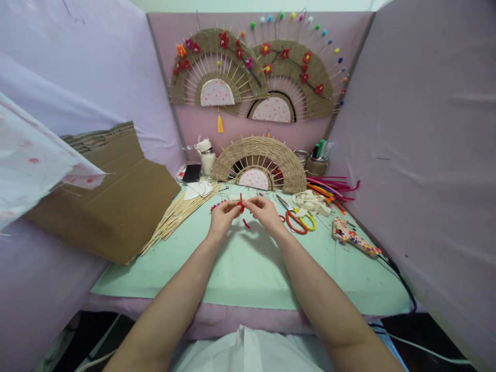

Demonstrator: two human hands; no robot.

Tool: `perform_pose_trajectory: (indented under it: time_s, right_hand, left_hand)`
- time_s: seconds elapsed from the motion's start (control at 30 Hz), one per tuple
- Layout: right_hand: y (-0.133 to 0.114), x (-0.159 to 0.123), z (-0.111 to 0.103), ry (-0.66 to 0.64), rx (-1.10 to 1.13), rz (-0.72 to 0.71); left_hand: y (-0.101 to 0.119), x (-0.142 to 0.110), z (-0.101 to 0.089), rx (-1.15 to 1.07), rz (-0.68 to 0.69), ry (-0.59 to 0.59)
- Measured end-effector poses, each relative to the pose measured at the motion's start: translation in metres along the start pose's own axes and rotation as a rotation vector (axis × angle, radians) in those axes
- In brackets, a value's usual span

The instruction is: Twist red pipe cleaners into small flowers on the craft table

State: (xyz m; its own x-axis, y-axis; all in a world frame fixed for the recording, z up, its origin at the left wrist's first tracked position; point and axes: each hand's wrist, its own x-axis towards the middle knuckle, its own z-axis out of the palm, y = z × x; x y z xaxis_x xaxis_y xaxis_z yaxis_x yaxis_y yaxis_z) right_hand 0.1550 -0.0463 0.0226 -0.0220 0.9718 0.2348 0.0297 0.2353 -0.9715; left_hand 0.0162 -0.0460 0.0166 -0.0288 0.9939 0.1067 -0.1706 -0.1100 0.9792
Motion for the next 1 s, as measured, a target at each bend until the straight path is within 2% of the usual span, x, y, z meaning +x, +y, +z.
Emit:
perform_pose_trajectory:
  time_s: [0.1,0.2,0.4,0.47,0.67,0.87,1.0]
  right_hand:
    - [-0.001,-0.003,0.002,0.035,-0.172,-0.129]
    - [-0.001,-0.005,0.002,0.058,-0.319,-0.188]
    - [0.003,-0.005,0.001,0.03,-0.396,-0.246]
    - [0.003,-0.005,0.001,0.022,-0.39,-0.242]
    - [0.001,-0.006,0.002,0.063,-0.332,-0.147]
    - [0.003,-0.004,0.003,0.086,-0.304,-0.113]
    - [0.004,-0.003,0.002,0.059,-0.271,-0.101]
  left_hand:
    - [0.0,-0.001,0.002,-0.001,0.005,0.012]
    - [0.0,-0.002,0.004,-0.027,-0.006,0.002]
    - [-0.002,-0.001,0.001,-0.066,-0.098,-0.085]
    - [-0.003,0.0,0.0,-0.063,-0.107,-0.087]
    - [-0.005,0.002,0.003,-0.084,-0.053,0.007]
    - [-0.006,0.0,0.005,0.0,0.01,0.032]
    - [-0.01,0.001,0.004,-0.023,0.028,0.021]
